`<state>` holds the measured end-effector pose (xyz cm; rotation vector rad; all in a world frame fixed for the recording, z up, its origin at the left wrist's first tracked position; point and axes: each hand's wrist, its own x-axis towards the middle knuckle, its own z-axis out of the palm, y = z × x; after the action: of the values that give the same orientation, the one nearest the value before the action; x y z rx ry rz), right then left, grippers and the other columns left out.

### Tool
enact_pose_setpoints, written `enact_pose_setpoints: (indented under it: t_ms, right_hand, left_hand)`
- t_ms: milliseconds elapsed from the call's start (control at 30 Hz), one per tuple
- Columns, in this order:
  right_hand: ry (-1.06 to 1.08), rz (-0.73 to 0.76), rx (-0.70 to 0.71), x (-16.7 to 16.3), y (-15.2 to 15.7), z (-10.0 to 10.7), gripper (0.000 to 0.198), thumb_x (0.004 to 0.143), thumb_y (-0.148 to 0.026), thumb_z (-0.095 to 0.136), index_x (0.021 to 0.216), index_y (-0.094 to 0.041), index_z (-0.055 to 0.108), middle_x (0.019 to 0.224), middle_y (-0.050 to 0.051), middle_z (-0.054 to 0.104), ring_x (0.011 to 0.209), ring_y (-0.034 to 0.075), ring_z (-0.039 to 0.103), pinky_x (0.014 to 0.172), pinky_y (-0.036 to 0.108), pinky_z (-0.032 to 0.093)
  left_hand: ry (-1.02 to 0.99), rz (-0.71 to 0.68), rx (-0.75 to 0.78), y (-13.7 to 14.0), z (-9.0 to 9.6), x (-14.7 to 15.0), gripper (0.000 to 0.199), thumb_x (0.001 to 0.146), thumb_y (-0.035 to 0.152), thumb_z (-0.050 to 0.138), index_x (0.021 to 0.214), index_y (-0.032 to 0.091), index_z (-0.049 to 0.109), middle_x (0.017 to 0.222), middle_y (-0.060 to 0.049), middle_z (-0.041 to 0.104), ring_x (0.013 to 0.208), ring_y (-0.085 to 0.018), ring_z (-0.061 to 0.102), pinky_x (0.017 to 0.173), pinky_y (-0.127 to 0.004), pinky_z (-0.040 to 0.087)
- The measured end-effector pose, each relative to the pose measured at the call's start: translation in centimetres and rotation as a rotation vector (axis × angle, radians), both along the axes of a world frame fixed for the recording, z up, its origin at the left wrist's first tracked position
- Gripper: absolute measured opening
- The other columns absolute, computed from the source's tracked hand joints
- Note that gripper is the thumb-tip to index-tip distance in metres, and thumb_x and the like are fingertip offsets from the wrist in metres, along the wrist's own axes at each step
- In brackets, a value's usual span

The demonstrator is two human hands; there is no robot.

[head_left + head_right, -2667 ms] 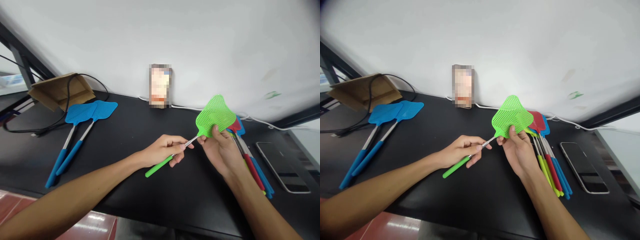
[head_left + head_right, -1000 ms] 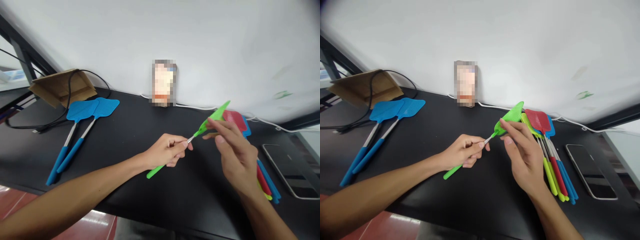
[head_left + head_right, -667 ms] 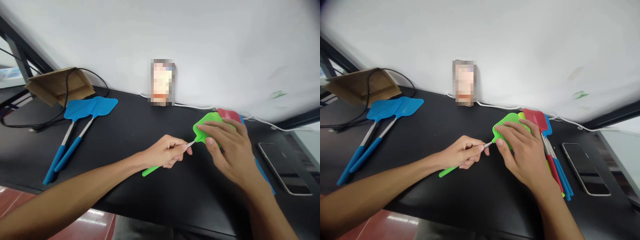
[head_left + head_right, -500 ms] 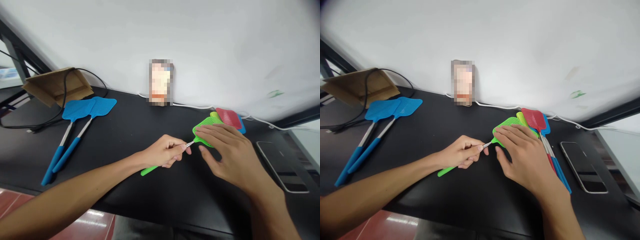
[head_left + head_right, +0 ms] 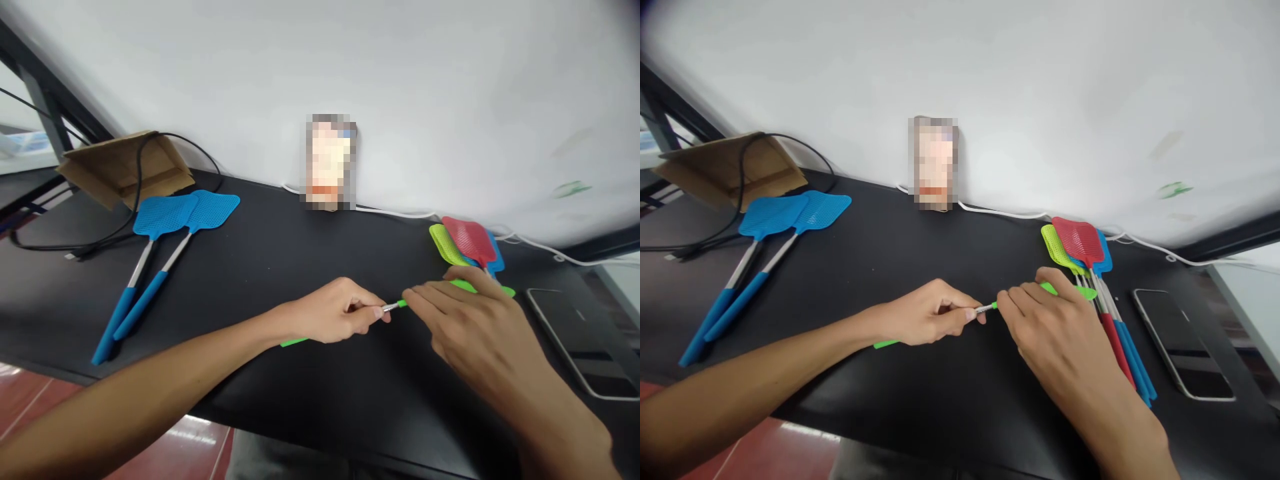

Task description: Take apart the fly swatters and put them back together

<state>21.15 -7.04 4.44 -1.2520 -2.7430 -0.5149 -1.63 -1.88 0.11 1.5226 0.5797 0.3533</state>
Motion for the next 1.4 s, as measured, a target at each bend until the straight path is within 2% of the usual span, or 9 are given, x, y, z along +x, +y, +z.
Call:
enact_pose_setpoints:
  t_ms: [100,200,300,467,633,867,1000,1200,1400]
  right_hand:
    - [0.092,-0.019,-0.018,0.3,0.1,0.1,0.027,0.087,-0.001,0.052,0.09,-0.022,0.069,0.082,0.002,0.075,0.076,0.022,0.069,0.098,0.048,0.044]
    - [0.281,-0.15,0.227,0.6,0.1,0.9,0.034,0.093,-0.015,0.064,0.126,-0.023,0.066,0.128,0.009,0.072,0.121,0.033,0.064,0.114,0.055,0.033]
    - [0.624,-0.39,0.375,0.1,-0.2,1.2,0.037,0.095,-0.025,0.066,0.132,-0.022,0.064,0.133,0.012,0.068,0.127,0.034,0.06,0.11,0.051,0.041]
    - [0.972,-0.398,-0.328,-3.1,-0.6,-1.1,0.035,0.099,-0.038,0.062,0.132,-0.025,0.063,0.104,0.004,0.076,0.093,0.022,0.072,0.08,0.033,0.055]
    - [1.186,-0.364,-0.647,-5.4,-0.8,-2.7,0.042,0.104,-0.043,0.05,0.138,-0.02,0.061,0.076,0.0,0.068,0.062,0.015,0.063,0.061,0.028,0.052]
    - [0.647,-0.862,0.173,4.1,-4.8,-2.4,0.038,0.098,-0.043,0.053,0.114,-0.016,0.076,0.099,0.015,0.077,0.082,0.031,0.072,0.07,0.041,0.05]
    - [0.36,-1.074,0.177,9.3,-5.7,-3.5,0.039,0.098,-0.035,0.047,0.113,-0.012,0.075,0.093,0.02,0.076,0.077,0.035,0.07,0.064,0.042,0.044]
    - [0.24,-0.997,0.173,9.2,-4.5,-4.9,0.039,0.099,-0.033,0.043,0.099,-0.014,0.077,0.084,0.017,0.069,0.063,0.027,0.061,0.056,0.037,0.038]
    - [0.373,-0.871,0.318,9.0,-4.0,-3.3,0.043,0.097,-0.038,0.051,0.114,-0.006,0.074,0.101,0.022,0.068,0.09,0.036,0.062,0.075,0.047,0.049]
  left_hand:
    - [0.005,0.03,0.083,-0.3,-0.2,0.4,0.025,0.101,0.03,0.052,0.095,0.013,0.069,0.061,0.005,0.047,0.049,-0.005,0.039,0.046,-0.018,0.032]
    - [-0.098,0.14,-0.117,-0.1,-0.5,0.6,0.027,0.103,0.04,0.049,0.104,0.016,0.062,0.059,0.006,0.05,0.042,-0.007,0.044,0.043,-0.02,0.038]
    - [-0.338,0.272,-0.25,0.3,-1.0,0.8,0.026,0.103,0.044,0.051,0.104,0.018,0.056,0.066,0.0,0.066,0.051,-0.013,0.06,0.054,-0.025,0.05]
    - [-0.568,0.436,-0.188,0.7,-1.6,0.9,0.018,0.103,0.038,0.058,0.105,0.02,0.056,0.119,-0.013,0.075,0.126,-0.025,0.066,0.105,-0.039,0.046]
    - [-0.505,0.457,-0.049,0.9,-1.3,0.7,0.02,0.099,0.036,0.064,0.104,0.017,0.066,0.137,-0.015,0.068,0.134,-0.028,0.059,0.113,-0.042,0.04]
    - [-0.182,0.379,0.221,0.1,-1.1,0.7,0.024,0.1,0.035,0.059,0.113,0.017,0.069,0.114,-0.009,0.075,0.106,-0.019,0.068,0.093,-0.031,0.05]
    - [-0.113,0.357,0.376,-0.2,-1.2,0.7,0.02,0.1,0.029,0.056,0.11,0.017,0.069,0.107,-0.006,0.074,0.097,-0.017,0.067,0.088,-0.029,0.05]
    - [-0.033,0.374,0.541,-0.5,0.4,0.8,0.022,0.102,0.026,0.05,0.107,0.017,0.069,0.104,-0.006,0.073,0.091,-0.016,0.067,0.087,-0.03,0.051]
    - [0.207,0.589,1.033,-5.6,2.8,-6.3,0.022,0.1,0.021,0.054,0.116,0.021,0.067,0.117,-0.009,0.071,0.111,-0.021,0.064,0.102,-0.037,0.048]
